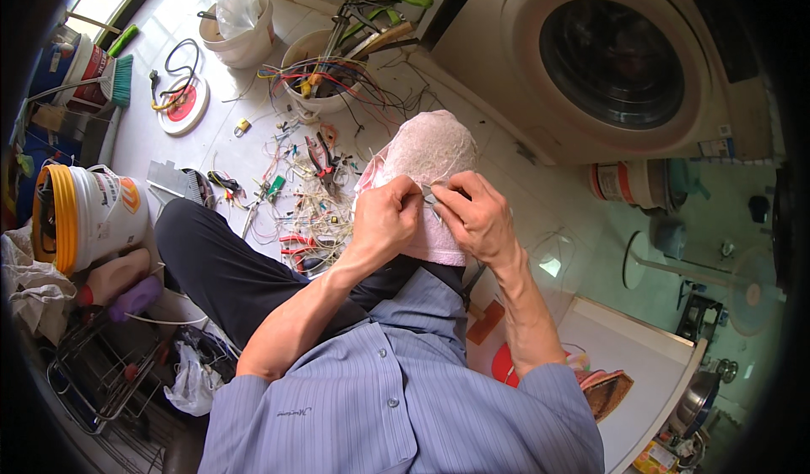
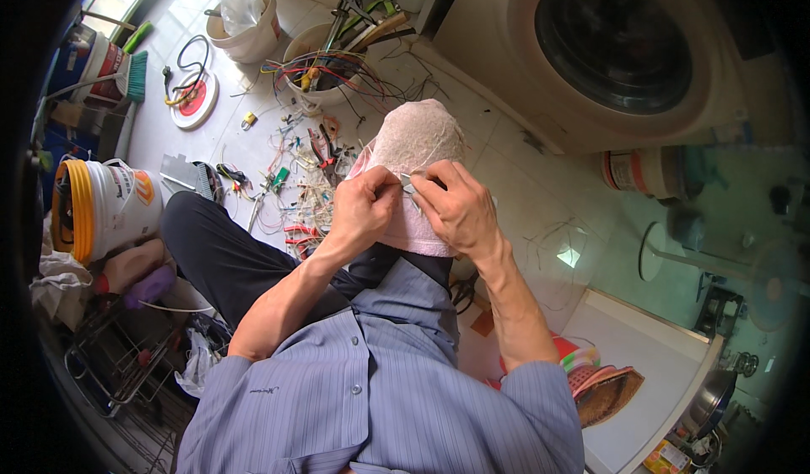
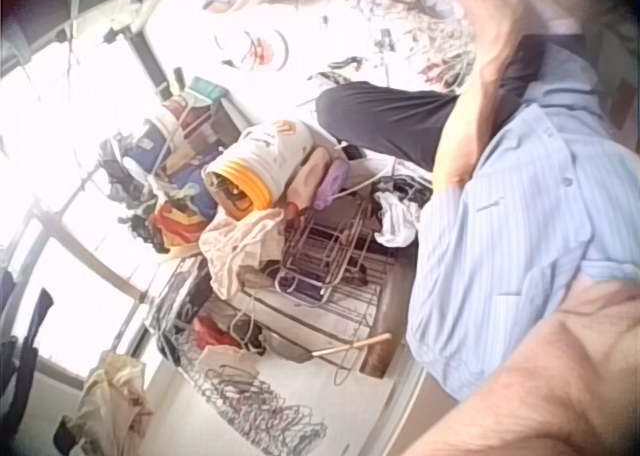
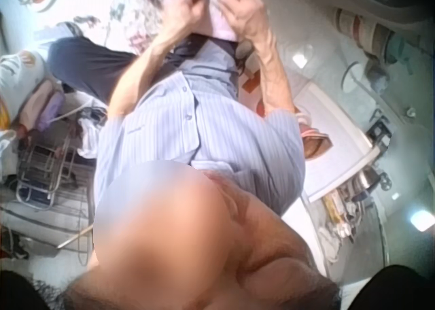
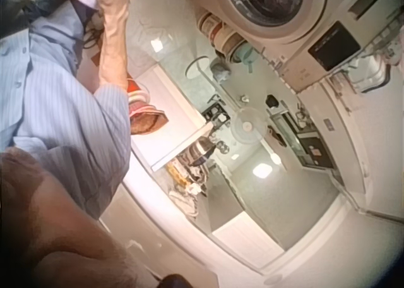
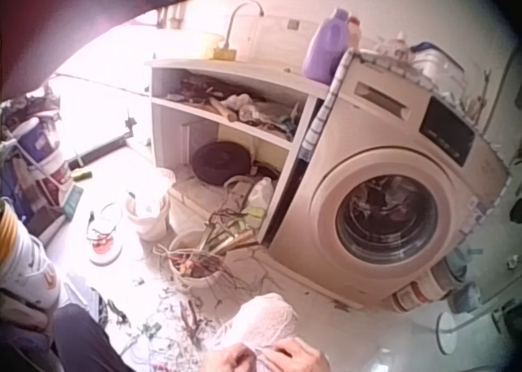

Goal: The person strips insulation from a wire with a wire stripper and connects it to a group of wires on a pink cloth object. They perform these actions by hand while sitting on the floor.

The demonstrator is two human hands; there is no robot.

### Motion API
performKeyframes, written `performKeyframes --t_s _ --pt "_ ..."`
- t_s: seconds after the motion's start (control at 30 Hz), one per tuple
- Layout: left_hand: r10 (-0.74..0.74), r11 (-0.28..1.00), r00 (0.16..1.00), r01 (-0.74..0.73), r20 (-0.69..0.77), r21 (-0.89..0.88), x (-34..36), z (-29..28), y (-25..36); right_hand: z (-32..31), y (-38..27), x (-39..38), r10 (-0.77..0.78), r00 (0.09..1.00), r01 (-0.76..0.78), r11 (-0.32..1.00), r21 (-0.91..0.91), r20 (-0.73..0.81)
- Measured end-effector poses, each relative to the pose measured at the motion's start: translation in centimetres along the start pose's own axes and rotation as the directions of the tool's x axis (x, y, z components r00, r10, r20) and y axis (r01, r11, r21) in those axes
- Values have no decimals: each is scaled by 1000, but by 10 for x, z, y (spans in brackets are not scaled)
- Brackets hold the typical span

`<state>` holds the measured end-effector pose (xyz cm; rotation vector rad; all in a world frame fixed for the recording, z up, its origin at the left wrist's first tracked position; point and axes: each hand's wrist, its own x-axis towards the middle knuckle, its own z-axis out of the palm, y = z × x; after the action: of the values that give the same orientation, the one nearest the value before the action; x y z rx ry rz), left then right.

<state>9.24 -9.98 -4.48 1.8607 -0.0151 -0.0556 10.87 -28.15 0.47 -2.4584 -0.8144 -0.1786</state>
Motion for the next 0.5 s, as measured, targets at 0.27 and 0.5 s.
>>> performKeyframes --t_s 0.27,0.5 --pt "-13 1000 1000 13 -6 -6 -6 -2 -5 6 -3 -6 -12 998 8 998 -67 -66" --pt "-67 997 998 67 -20 -33 -11 -5 -8 4 0 -7 -35 997 31 999 -44 -73"
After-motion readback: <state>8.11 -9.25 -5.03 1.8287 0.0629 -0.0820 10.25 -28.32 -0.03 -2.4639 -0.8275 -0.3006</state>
